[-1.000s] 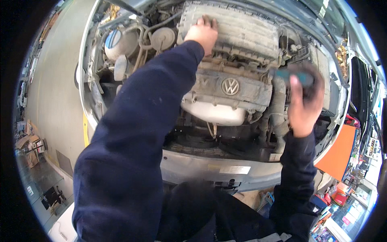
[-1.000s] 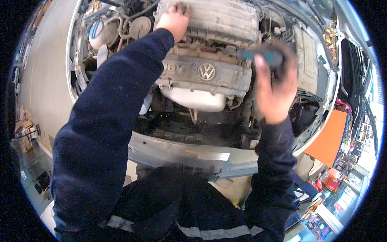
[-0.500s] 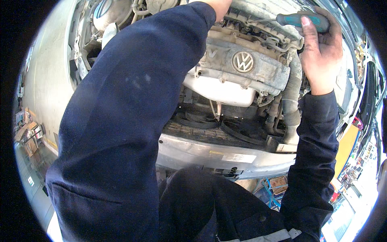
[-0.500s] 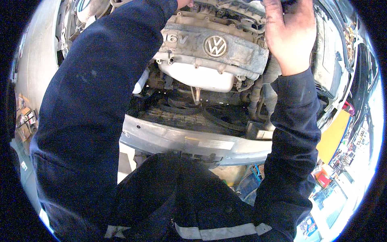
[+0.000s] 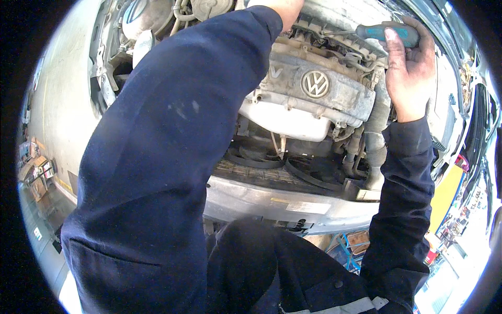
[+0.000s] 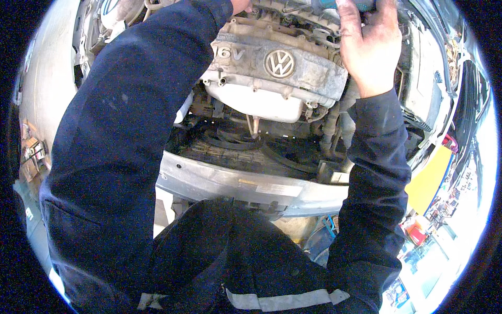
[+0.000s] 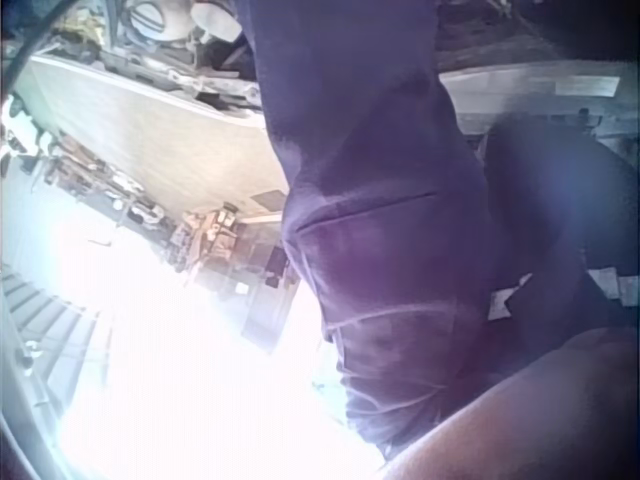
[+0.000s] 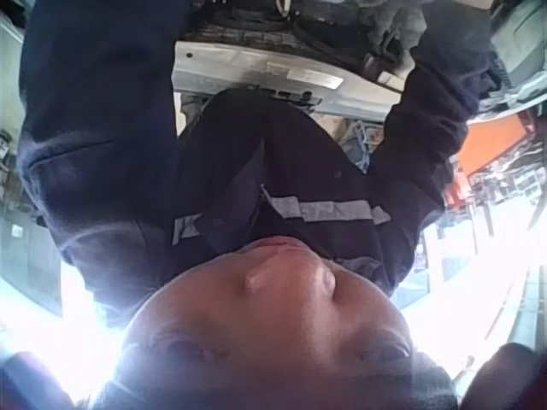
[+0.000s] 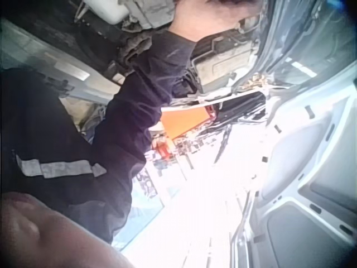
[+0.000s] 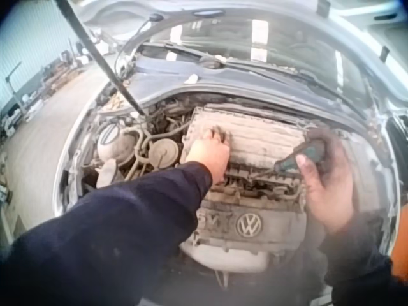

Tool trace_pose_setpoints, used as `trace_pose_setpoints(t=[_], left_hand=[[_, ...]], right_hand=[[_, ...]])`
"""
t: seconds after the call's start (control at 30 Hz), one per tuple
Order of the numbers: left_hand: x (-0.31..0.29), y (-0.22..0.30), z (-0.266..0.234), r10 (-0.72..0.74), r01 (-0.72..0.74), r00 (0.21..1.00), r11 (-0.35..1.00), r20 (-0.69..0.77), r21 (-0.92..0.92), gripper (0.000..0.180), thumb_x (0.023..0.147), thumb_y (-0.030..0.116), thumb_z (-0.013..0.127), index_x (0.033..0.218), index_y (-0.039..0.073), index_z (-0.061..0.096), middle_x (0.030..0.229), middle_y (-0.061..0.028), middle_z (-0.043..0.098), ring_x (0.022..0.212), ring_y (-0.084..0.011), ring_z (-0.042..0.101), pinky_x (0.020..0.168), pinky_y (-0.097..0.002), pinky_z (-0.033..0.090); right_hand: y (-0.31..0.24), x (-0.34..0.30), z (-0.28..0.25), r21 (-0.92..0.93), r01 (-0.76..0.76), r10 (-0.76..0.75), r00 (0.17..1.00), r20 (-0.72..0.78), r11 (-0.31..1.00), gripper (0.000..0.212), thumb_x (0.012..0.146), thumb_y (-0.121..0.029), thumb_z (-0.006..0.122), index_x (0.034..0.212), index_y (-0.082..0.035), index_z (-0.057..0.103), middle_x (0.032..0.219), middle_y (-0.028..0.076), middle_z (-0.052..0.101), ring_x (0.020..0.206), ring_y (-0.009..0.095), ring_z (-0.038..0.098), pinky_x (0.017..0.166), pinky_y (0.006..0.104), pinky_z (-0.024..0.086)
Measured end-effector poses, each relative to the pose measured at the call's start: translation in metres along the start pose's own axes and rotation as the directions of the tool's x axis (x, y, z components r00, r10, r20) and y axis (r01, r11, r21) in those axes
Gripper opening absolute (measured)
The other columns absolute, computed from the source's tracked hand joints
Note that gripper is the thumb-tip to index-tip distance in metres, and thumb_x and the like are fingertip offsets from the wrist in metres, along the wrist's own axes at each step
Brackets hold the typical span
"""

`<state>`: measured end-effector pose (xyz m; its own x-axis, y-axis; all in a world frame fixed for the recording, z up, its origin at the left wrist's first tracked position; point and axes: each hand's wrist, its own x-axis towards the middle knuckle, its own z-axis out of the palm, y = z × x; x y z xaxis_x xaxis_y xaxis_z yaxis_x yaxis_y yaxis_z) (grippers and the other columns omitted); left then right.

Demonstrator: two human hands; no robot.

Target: The person removes a yellow air filter from a car's engine bay, places it on a workbench, and installs a new white air filter into the engine compartment. The person uses a screwdriver to secure the engine cover after installation.

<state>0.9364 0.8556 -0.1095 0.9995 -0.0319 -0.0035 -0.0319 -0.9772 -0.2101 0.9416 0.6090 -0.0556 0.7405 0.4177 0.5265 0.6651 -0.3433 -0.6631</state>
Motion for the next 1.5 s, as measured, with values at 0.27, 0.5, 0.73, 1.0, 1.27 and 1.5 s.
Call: trace_pose_setpoints(t=[0.27, 0.5, 0.73, 1.0, 1.27, 1.5], left_hand=[[-0.003, 0.000, -0.004, -0.033, 0.033, 0.999, 0.999, 0.014, -0.022, 0.103, 0.072, 0.039, 0.087, 0.153, -0.002, 0.037, 0.149, -0.0241, 0.049, 0.140, -0.0380, 0.043, 0.111, -0.0439, 0.043], [0.003, 0.004, -0.001, -0.010, 0.010, 1.000, 1.000, 0.003, -0.011, 0.094, 0.078, 0.034, 0.081, 0.153, -0.002, 0.038, 0.151, -0.0246, 0.046, 0.140, -0.0380, 0.043, 0.109, -0.0461, 0.044], [0.000, -0.001, 0.005, -0.033, 0.032, 0.999, 0.998, -0.025, -0.054, 0.083, 0.082, 0.028, 0.074, 0.152, -0.002, 0.040, 0.151, -0.0255, 0.046, 0.139, -0.0380, 0.044, 0.109, -0.0473, 0.043], [0.008, 0.006, 0.017, -0.063, 0.057, 0.995, 0.995, -0.075, -0.080, 0.068, 0.090, 0.019, 0.060, 0.152, -0.002, 0.039, 0.154, -0.0283, 0.042, 0.141, -0.0392, 0.042, 0.110, -0.0491, 0.041], [0.020, 0.015, 0.045, -0.128, 0.115, 0.960, 0.991, -0.250, -0.068, 0.055, 0.098, 0.015, 0.050, 0.150, 0.000, 0.044, 0.152, -0.0292, 0.045, 0.132, -0.0380, 0.051, 0.102, -0.0447, 0.049], [0.006, 0.006, 0.028, -0.127, 0.113, 0.976, 0.990, -0.177, -0.086, 0.061, 0.095, 0.015, 0.053, 0.152, -0.001, 0.040, 0.154, -0.0309, 0.041, 0.135, -0.0388, 0.048, 0.106, -0.0481, 0.046]], right_hand=[[0.006, 0.004, 0.002, 0.066, 0.019, -0.018, 1.000, -0.024, 0.998, 0.039, 0.098, -0.009, 0.068, 0.134, -0.004, 0.053, 0.116, 0.013, 0.069, 0.103, 0.015, 0.067, 0.091, 0.0260, 0.054], [-0.013, 0.015, -0.018, 0.037, 0.081, -0.088, 0.945, 0.315, 0.996, 0.032, 0.099, -0.008, 0.063, 0.130, -0.004, 0.055, 0.123, 0.010, 0.066, 0.118, 0.019, 0.062, 0.101, 0.0326, 0.048], [-0.096, 0.064, -0.017, -0.546, 0.442, -0.013, 0.785, 0.619, 0.711, 0.030, 0.089, -0.025, 0.069, 0.111, -0.005, 0.067, 0.110, 0.022, 0.065, 0.095, 0.037, 0.067, 0.084, 0.0439, 0.053], [-0.091, 0.085, -0.011, -0.456, 0.637, -0.128, 0.657, 0.743, 0.621, 0.033, 0.091, -0.004, 0.062, 0.124, -0.006, 0.060, 0.122, 0.016, 0.063, 0.112, 0.037, 0.063, 0.099, 0.0436, 0.049], [-0.099, 0.100, -0.003, -0.699, 0.439, 0.217, 0.738, 0.639, 0.565, 0.030, 0.100, -0.034, 0.059, 0.107, -0.005, 0.064, 0.099, 0.022, 0.068, 0.095, 0.041, 0.067, 0.082, 0.0487, 0.053], [-0.090, 0.099, -0.012, -0.542, 0.638, 0.023, 0.636, 0.771, 0.547, 0.026, 0.097, -0.022, 0.058, 0.113, -0.005, 0.069, 0.102, 0.027, 0.067, 0.088, 0.042, 0.069, 0.080, 0.0480, 0.055]])
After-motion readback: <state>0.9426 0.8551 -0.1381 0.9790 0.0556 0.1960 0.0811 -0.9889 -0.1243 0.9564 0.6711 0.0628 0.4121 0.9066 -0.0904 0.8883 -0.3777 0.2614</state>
